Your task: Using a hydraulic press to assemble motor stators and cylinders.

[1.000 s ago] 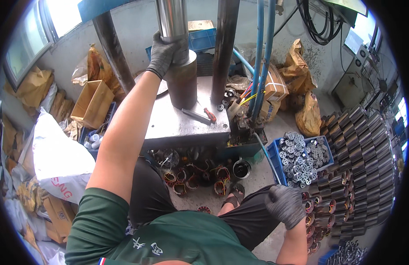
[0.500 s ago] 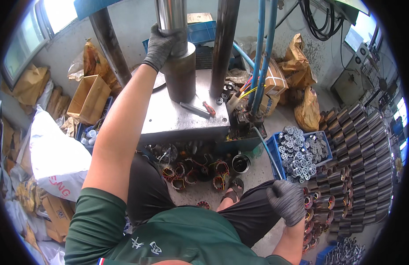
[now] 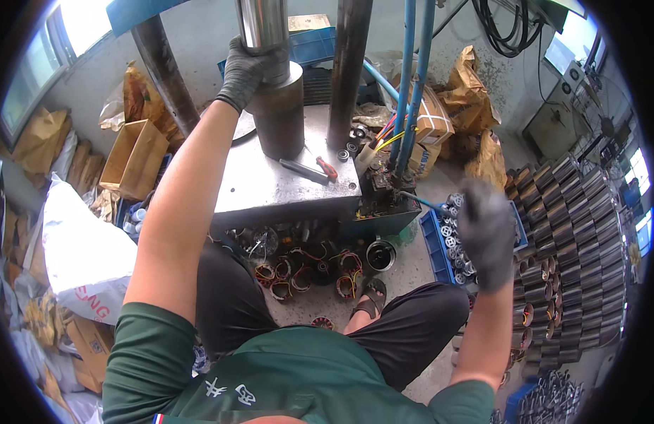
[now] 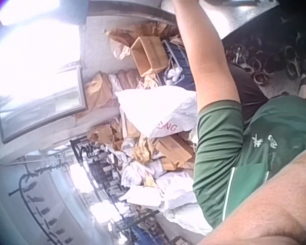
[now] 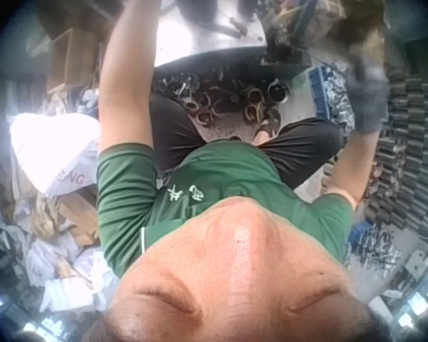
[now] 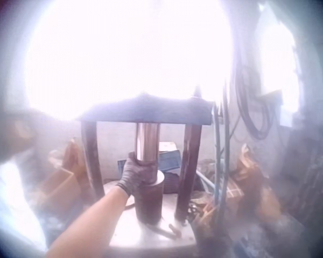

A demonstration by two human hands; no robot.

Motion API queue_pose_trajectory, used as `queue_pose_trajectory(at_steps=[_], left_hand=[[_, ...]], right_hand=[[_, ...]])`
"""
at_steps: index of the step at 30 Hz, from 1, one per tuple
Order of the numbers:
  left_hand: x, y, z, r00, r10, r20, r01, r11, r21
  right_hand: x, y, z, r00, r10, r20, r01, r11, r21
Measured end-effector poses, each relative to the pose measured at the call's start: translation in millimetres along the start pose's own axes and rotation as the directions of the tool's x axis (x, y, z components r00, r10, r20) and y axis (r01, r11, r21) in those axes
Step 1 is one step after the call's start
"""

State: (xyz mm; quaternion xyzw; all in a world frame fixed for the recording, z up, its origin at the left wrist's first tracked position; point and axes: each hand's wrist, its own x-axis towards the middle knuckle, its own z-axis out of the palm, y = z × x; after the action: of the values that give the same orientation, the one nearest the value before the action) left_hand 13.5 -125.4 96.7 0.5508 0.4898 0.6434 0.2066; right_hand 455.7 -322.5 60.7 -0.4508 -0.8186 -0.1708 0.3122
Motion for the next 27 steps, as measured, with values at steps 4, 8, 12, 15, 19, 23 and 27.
queue_pose_trajectory(at_steps=[4,8,12,15,19,23,27], left_hand=[[4.4,-18.6,11.6,0.996,0.038,-0.086,-0.035,0.999,0.036],[6.8,-23.7,11.7,0.996,0.048,-0.077,-0.044,0.998,0.054],[20.7,-30.9,3.7,0.999,-0.008,0.046,0.023,0.943,-0.333],[37.8,-30.9,15.5,0.97,-0.129,0.204,0.242,0.495,-0.835],[26.8,-41.4,14.1,0.966,0.234,-0.109,-0.229,0.972,0.053],[10.8,-29.8,16.4,0.949,0.303,-0.086,-0.302,0.953,0.02],[26.9,-36.8,27.3,0.978,0.211,0.005,-0.207,0.957,0.203]], right_hand=[[79.3,38.4,12.5,0.983,0.04,-0.179,-0.052,0.997,-0.06],[82.9,31.1,3.9,0.989,0.145,-0.044,-0.146,0.989,-0.02],[12.0,6.2,-22.0,0.898,0.098,0.428,-0.112,0.994,0.008],[-56.5,-15.2,-31.5,0.685,-0.063,0.726,-0.074,0.985,0.156],[-108.2,-39.7,-23.9,0.682,0.135,0.719,-0.186,0.982,-0.008],[-128.5,-44.1,-13.5,0.793,0.208,0.573,-0.27,0.963,0.024],[-132.4,-47.2,-18.9,0.804,0.274,0.528,-0.319,0.948,-0.006]])
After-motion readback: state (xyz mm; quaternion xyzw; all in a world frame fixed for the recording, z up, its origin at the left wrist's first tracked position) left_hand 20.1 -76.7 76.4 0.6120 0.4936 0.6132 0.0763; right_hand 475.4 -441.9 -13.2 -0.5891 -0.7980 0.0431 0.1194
